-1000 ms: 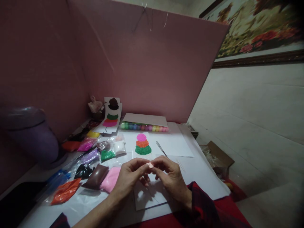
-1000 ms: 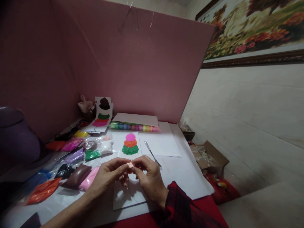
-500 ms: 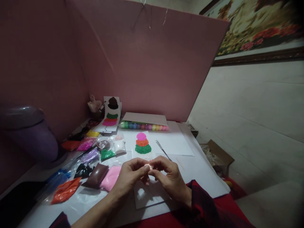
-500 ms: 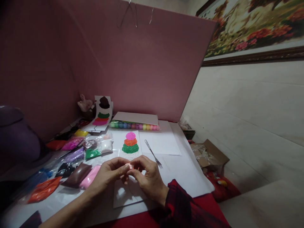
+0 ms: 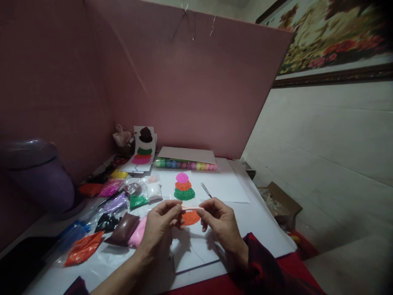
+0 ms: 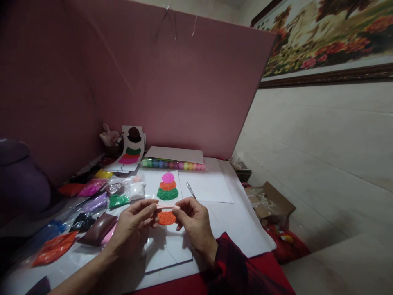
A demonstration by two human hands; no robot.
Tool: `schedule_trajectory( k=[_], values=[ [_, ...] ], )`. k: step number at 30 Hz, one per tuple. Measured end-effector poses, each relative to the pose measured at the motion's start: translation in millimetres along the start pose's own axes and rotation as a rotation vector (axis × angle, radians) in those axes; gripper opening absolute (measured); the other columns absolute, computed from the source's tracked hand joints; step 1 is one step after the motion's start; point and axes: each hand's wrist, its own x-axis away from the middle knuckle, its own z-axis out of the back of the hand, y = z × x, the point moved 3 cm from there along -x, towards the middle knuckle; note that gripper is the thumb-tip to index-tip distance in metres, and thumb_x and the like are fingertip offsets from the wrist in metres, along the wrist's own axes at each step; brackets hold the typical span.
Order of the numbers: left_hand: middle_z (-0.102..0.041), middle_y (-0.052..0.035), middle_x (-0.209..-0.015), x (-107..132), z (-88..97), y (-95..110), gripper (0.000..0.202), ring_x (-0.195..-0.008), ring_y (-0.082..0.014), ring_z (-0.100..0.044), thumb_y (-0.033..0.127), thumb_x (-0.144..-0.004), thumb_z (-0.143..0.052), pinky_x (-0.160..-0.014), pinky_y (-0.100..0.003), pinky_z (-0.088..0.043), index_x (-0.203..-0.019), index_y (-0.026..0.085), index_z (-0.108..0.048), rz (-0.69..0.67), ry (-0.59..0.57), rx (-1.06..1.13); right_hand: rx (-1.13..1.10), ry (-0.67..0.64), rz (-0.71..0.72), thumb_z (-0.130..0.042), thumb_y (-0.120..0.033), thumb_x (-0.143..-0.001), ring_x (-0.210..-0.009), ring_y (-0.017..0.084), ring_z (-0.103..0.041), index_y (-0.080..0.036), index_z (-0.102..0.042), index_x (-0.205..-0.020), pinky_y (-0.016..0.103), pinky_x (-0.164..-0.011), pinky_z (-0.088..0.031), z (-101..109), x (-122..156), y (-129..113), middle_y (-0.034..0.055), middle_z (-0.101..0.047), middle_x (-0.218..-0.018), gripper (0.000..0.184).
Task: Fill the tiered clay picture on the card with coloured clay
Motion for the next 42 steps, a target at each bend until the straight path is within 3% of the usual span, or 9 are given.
schedule_trajectory(
  k=[6,11,14,18,23,32,38,42],
  values=[
    [-0.067,-0.0043,-0.074,-1,1.9,-1,0.031,-0.054,-0.0106,-0.057,0.029,-0.063,-0.077,-0.046,-0.02,-0.046,-0.087,0.012,-0.067,-0.009,-0.008,0.008,-0.094,0.001,-0.047,-0.074,-0.03,-0.067,-0.06,0.013,-0.057,-0.015,-0.062,-0.087,0.022,-0.046,-0.05,-1,-3,3,0.0022,-0.063,-0.075,0.027],
    [-0.062,0.0004,-0.057,2,-3.0,-7,0.038,-0.045,-0.0079,-0.049,0.03,-0.061,-0.079,-0.043,-0.02,-0.043,-0.094,0.013,-0.069,0.026,-0.091,-0.07,-0.051,-0.087,-0.017,-0.069,-0.021,-0.074,-0.068,0.013,-0.06,-0.017,-0.063,-0.091,0.022,-0.053,-0.05,-5,3,-2,0.0027,-0.066,-0.083,0.019],
    [-0.063,-0.0022,-0.059,4,-7.1,-8,0.036,-0.043,-0.0084,-0.048,0.035,-0.063,-0.077,-0.04,-0.019,-0.04,-0.089,0.011,-0.07,0.047,-0.175,-0.169,0.034,-0.161,0.044,-0.066,-0.019,-0.078,-0.067,0.013,-0.06,-0.017,-0.064,-0.09,0.022,-0.055,-0.049,-7,7,-7,0.0016,-0.065,-0.078,0.012],
    [-0.065,-0.0039,-0.065,5,-8.4,-7,0.028,-0.043,-0.0075,-0.048,0.035,-0.067,-0.073,-0.039,-0.019,-0.04,-0.08,0.011,-0.069,0.017,-0.28,-0.218,0.205,-0.127,0.134,-0.065,-0.021,-0.079,-0.068,0.013,-0.058,-0.017,-0.067,-0.085,0.023,-0.058,-0.049,-6,9,-10,0.0026,-0.065,-0.08,0.008],
    [-0.062,-0.0021,-0.063,3,-6.8,-8,0.029,-0.042,-0.0078,-0.048,0.038,-0.071,-0.07,-0.038,-0.02,-0.042,-0.081,0.012,-0.067,0.017,-0.284,-0.22,0.175,-0.146,0.141,-0.06,-0.024,-0.083,-0.063,0.013,-0.058,-0.017,-0.061,-0.087,0.023,-0.054,-0.047,-8,10,-10,0.001,-0.063,-0.072,0.009],
    [-0.059,0.0011,-0.06,5,-8.1,-6,0.024,-0.042,-0.0074,-0.048,0.033,-0.069,-0.073,-0.039,-0.02,-0.043,-0.073,0.013,-0.062,0.02,-0.293,-0.212,0.356,-0.167,0.232,-0.064,-0.017,-0.078,-0.066,0.014,-0.059,-0.016,-0.062,-0.091,0.026,-0.062,-0.048,-6,9,-10,0.0027,-0.066,-0.078,0.013],
    [-0.058,0.0013,-0.056,2,-6.2,-8,0.028,-0.042,-0.0086,-0.049,0.038,-0.072,-0.069,-0.04,-0.022,-0.046,-0.085,0.013,-0.063,0.035,-0.284,-0.219,0.338,-0.168,0.263,-0.058,-0.018,-0.083,-0.066,0.014,-0.06,-0.016,-0.064,-0.085,0.027,-0.063,-0.048,-5,9,-10,0.0036,-0.065,-0.077,0.006],
    [-0.058,0.0008,-0.054,2,-6.7,-8,0.024,-0.042,-0.0083,-0.049,0.034,-0.071,-0.071,-0.041,-0.021,-0.045,-0.073,0.012,-0.063,0.023,-0.306,-0.218,0.363,-0.153,0.3,-0.062,-0.015,-0.079,-0.064,0.014,-0.057,-0.017,-0.062,-0.092,0.026,-0.061,-0.047,-4,9,-9,0.0015,-0.063,-0.075,0.013]
  ],
)
